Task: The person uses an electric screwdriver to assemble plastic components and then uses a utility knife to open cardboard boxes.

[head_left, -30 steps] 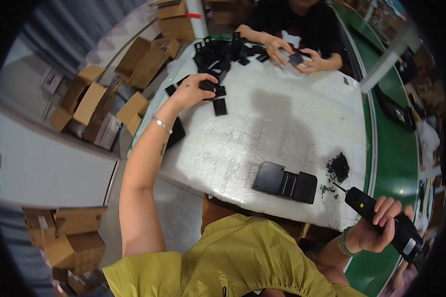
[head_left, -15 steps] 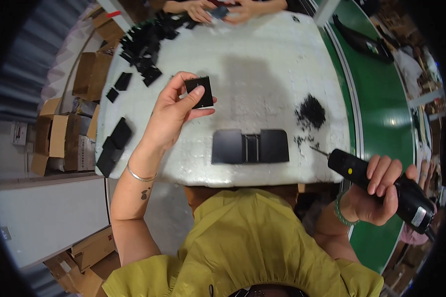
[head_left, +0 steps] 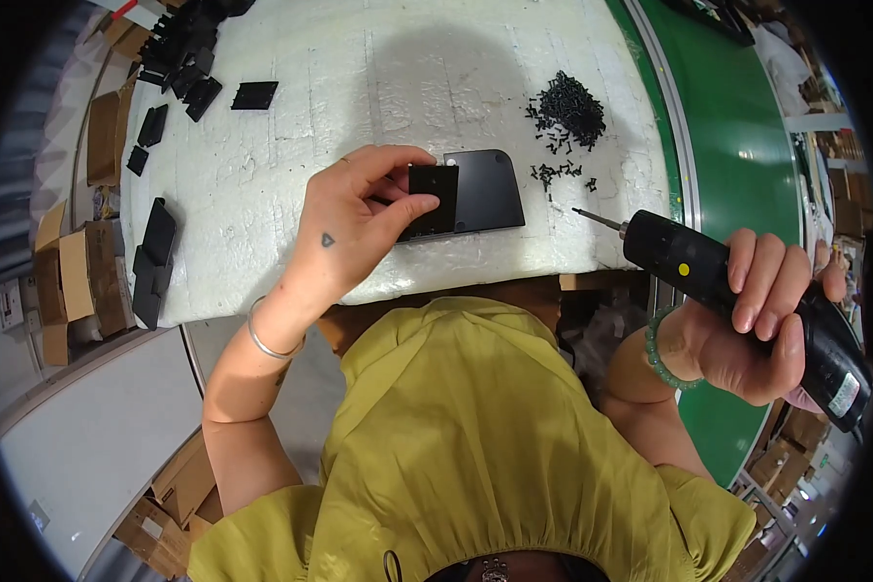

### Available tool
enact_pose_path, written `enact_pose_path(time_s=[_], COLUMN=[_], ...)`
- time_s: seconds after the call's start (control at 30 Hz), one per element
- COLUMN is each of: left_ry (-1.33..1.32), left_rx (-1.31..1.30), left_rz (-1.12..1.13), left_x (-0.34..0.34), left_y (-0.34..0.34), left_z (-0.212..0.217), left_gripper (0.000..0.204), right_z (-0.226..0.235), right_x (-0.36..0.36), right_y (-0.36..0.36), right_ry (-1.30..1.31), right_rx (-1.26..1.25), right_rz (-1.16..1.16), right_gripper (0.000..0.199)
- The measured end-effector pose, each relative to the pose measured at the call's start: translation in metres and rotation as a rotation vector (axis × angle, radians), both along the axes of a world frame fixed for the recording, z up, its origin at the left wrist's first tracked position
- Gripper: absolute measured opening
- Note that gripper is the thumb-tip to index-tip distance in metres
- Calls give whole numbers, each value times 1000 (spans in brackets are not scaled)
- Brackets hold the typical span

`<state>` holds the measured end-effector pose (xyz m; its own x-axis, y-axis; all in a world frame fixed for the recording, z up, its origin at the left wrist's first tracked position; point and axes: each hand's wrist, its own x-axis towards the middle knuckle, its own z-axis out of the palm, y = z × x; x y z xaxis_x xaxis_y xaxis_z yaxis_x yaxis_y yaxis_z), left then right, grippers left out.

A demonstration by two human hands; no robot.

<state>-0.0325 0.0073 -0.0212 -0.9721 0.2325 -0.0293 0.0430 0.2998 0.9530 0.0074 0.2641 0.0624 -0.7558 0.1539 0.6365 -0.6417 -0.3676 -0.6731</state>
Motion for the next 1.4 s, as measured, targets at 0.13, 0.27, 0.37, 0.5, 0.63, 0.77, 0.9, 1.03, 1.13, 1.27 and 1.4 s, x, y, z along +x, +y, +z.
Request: enact_pose_path(time_s=[0.13,0.27,0.37,0.5,0.63,0.77,0.9,1.03,1.13,1.27,1.4], left_ry=[189,281,330,534,588,333,257,87,50,4,-26], left_rx=[-223,-342,-407,-468,-468,-497,-477,-474,-437,-457,-466], left_rz=[8,29,44,31,-66,-232,-236,-328,-328,-302,-298], left_x=[3,4,7,3,-3,-8,-12,-19,-19,-22,-25], left_y=[0,-5,-4,-7,-11,-12,-14,-14,-12,-11,-11], left_z=[3,-3,-3,-11,-17,-4,-3,0,1,-3,-3], left_gripper=[27,31,31,32,38,41,41,42,41,41,41], right_z=[2,-2,-2,-2,1,4,0,-2,-2,-6,-13], right_x=[-1,-5,-7,-8,-14,-25,-27,-39,-44,-46,-53], right_y=[-4,3,-1,-17,-34,-50,-74,-90,-92,-98,-106], right_ry=[32,76,87,85,21,60,-7,-101,-96,-92,-88], right_rx=[49,104,117,118,128,228,203,321,425,514,498], right_rz=[56,127,148,154,237,330,282,208,232,201,222], right_gripper=[42,52,52,54,38,40,44,43,39,37,36])
